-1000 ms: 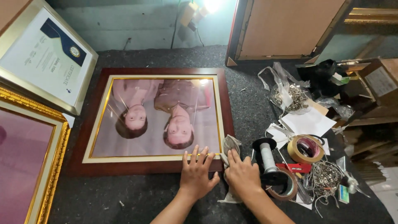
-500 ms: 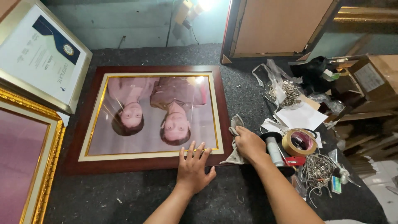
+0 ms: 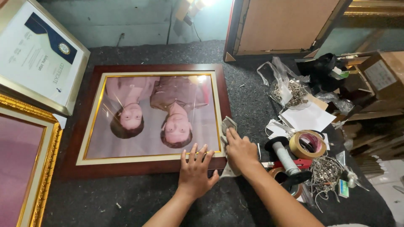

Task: Removing protective plastic film from a framed picture, cleaning the glass with a cloth, and applying corner protectors.

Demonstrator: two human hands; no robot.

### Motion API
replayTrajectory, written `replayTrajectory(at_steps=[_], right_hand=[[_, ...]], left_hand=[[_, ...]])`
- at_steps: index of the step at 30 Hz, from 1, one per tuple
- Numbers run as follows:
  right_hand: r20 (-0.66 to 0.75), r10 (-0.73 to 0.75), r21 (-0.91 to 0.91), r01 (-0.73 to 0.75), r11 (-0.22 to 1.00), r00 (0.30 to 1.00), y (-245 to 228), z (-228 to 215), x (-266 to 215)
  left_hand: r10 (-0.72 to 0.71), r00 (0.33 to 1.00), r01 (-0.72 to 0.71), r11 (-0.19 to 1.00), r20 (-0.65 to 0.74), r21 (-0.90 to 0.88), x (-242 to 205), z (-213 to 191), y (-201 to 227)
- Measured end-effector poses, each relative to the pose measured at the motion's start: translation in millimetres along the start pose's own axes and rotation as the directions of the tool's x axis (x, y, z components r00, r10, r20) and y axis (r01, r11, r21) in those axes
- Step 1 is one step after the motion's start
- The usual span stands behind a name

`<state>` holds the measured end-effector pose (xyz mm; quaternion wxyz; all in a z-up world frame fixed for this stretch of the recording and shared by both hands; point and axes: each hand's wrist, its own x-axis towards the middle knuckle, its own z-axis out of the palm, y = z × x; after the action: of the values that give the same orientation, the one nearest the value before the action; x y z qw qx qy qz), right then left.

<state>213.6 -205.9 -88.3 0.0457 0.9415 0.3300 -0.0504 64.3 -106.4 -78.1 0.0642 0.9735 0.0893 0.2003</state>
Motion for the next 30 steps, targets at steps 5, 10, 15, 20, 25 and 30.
replayTrajectory(at_steps=[5,10,15,20,25,30], right_hand=[[-0.039,0.003,0.026,-0.002,1.000,0.999,1,-3,-2],[-0.017,-0.055,-0.026,0.054,0.998,0.998,-2,0,-51],[0.069,-0.007,0.134,-0.002,0.991,0.998,-8,-19,11],[0.146,0.045,0.288,-0.086,0.954,0.988,-15,-53,62],[0.208,0.023,0.296,-0.085,0.951,0.978,-27,-70,-10],[0.332,0.049,0.220,-0.128,0.967,0.942,-24,-60,-70]], left_hand=[[0.012,1.000,-0.012,1.000,0.005,-0.005,1,-1,0],[-0.006,1.000,0.005,0.998,-0.017,-0.068,2,1,0],[-0.010,1.000,0.011,0.998,0.014,-0.062,-4,2,0],[0.000,0.999,-0.001,0.999,-0.035,-0.045,-1,3,-2],[-0.001,0.998,0.000,1.000,0.055,0.029,-2,8,-3],[-0.006,1.000,0.006,0.998,-0.006,-0.065,-3,2,-1]])
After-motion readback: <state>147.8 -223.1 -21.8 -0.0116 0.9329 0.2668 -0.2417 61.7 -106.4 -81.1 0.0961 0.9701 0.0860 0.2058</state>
